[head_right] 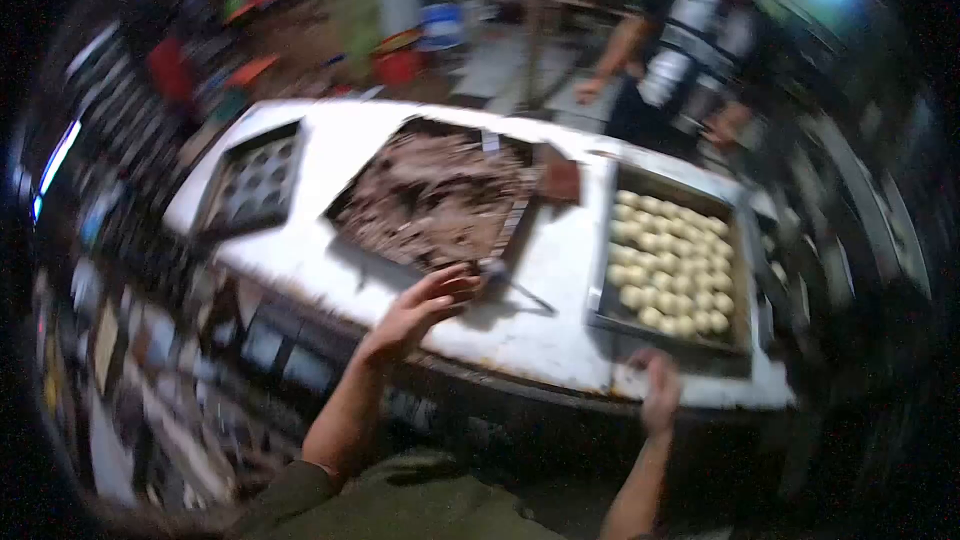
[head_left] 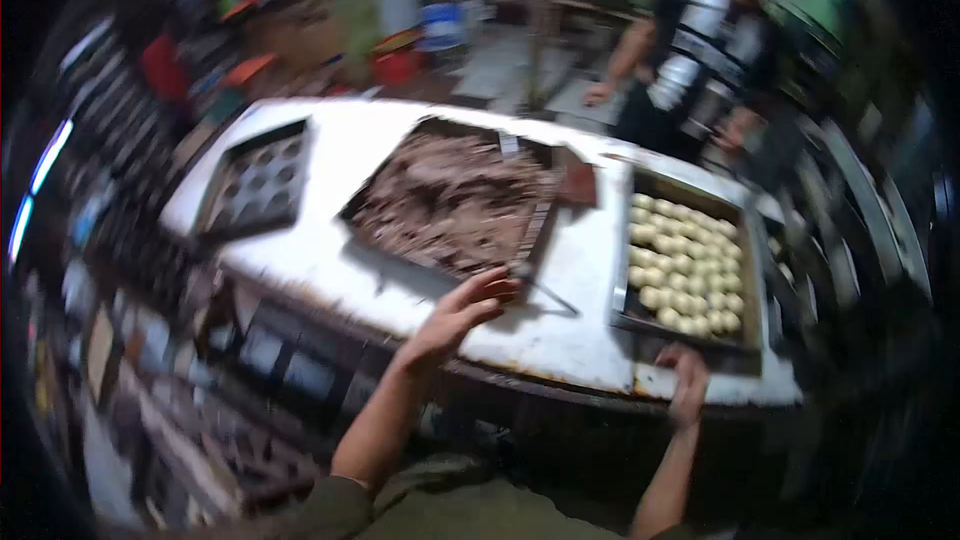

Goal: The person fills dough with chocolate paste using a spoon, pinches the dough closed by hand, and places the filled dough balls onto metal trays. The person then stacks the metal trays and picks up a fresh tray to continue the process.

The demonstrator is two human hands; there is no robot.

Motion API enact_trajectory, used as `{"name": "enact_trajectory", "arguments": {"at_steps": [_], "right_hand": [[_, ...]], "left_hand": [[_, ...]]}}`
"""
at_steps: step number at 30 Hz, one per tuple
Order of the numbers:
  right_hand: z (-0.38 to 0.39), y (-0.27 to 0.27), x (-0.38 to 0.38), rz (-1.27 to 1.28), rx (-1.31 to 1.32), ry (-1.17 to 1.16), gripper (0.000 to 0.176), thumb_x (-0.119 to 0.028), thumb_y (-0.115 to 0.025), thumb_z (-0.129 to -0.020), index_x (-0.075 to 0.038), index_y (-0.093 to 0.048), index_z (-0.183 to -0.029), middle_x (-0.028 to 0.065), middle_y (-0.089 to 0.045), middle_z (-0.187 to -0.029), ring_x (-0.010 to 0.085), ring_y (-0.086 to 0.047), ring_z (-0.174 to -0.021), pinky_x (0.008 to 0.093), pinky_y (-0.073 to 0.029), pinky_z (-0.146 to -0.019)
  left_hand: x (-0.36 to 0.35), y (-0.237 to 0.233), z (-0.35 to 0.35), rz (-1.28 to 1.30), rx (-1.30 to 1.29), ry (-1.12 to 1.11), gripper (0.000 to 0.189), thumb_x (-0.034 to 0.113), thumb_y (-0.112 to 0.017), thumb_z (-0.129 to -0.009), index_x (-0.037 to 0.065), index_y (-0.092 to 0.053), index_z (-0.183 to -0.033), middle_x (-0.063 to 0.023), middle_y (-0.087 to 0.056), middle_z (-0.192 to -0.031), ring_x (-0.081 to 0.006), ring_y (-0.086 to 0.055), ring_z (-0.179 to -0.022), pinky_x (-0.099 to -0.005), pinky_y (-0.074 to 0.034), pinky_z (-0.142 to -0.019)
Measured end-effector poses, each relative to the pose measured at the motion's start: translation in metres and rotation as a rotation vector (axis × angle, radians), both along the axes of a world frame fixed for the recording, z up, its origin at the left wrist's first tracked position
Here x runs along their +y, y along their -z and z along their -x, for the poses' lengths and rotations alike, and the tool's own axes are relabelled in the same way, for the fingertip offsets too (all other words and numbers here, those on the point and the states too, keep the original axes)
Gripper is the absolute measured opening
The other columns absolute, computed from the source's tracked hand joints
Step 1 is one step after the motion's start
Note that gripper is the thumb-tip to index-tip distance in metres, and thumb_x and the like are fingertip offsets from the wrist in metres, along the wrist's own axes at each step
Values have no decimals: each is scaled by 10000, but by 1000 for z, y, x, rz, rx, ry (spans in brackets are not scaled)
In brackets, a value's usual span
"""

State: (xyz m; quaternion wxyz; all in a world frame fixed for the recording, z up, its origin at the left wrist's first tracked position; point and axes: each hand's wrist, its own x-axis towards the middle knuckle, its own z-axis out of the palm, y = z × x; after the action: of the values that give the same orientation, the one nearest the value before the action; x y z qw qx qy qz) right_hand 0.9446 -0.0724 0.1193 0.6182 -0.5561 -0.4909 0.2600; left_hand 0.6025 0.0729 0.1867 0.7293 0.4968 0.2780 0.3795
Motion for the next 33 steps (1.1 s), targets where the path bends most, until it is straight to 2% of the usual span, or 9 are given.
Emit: {"name": "enact_trajectory", "arguments": {"at_steps": [2, 3, 5, 9, 15, 19, 23, 29, 33], "right_hand": [[63, 57, -21, 300, 207, -435, 433, -388, -414, -929, -1, -595, -855, 96, -621, -755, 180, -580, -684, 320, -473, -667], [93, 64, -23, 433, 305, -714, 321, -213, -428, -927, 53, -603, -970, 153, -638, -840, 228, -601, -766, 370, -483, -731], [159, 64, -23, 952, 415, -886, 253, -183, -524, -890, 54, -602, -937, 140, -646, -824, 203, -627, -744, 284, -487, -673], [242, -35, 13, 744, -370, -987, 239, -146, -493, -907, 17, -596, -1049, 124, -644, -876, 166, -603, -779, 279, -475, -674], [371, -47, 110, 382, -405, -1076, 234, -131, -492, -904, -27, -591, -1089, 110, -651, -859, 137, -594, -737, 255, -471, -665], [547, -50, 156, -11, -542, -1223, 179, 5, -490, -843, 48, -596, -981, 142, -639, -837, 209, -621, -767, 278, -469, -707], [654, -75, 179, 65, -461, -1396, 173, 1, -486, -847, 50, -598, -970, 149, -636, -834, 204, -616, -814, 280, -463, -740], [779, -77, 235, 40, -551, -1598, 164, -12, -532, -827, 30, -612, -963, 149, -642, -877, 233, -617, -770, 303, -473, -709], [852, -71, 290, 187, -49, -1741, 179, -45, -512, -842, 15, -643, -948, 141, -657, -847, 205, -610, -761, 301, -472, -688]], "left_hand": [[-27, 14, 102, 7, 50, -368, 423, 125, -464, -900, 29, -377, -1302, -150, -493, -1232, -251, -473, -1142, -392, -378, -965], [-42, 16, 145, 47, 80, -644, 395, 126, -462, -902, 23, -408, -1280, -129, -527, -1192, -230, -501, -1106, -376, -397, -940], [-64, 21, 234, 35, 291, -1019, 385, 145, -467, -906, 24, -422, -1269, -80, -553, -1144, -181, -526, -1039, -330, -416, -874], [-92, 17, 388, -250, 540, -1552, 384, 119, -508, -881, -29, -435, -1228, -94, -557, -1120, -161, -526, -1012, -258, -404, -853], [-142, -12, 558, -234, 217, -2181, 409, 169, -544, -876, -16, -443, -1226, -120, -526, -1177, -196, -501, -1081, -269, -350, -943], [-169, 48, 650, -149, -203, -2136, 446, 288, -571, -857, 36, -455, -1207, -97, -539, -1135, -199, -524, -1012, -302, -398, -890], [-150, 53, 718, 107, -214, -2149, 595, 362, -535, -863, 81, -310, -1336, -148, -427, -1286, -292, -443, -1146, -363, -380, -950], [-111, 70, 874, 191, -680, -2037, 802, 546, -491, -829, 214, -53, -1412, -274, -151, -1383, -417, -284, -1231, -493, -307, -998], [-80, 71, 947, 110, -476, -2142, 933, 685, -490, -731, 148, -134, -1407, -291, -110, -1364, -404, -247, -1212, -511, -263, -1001]]}}
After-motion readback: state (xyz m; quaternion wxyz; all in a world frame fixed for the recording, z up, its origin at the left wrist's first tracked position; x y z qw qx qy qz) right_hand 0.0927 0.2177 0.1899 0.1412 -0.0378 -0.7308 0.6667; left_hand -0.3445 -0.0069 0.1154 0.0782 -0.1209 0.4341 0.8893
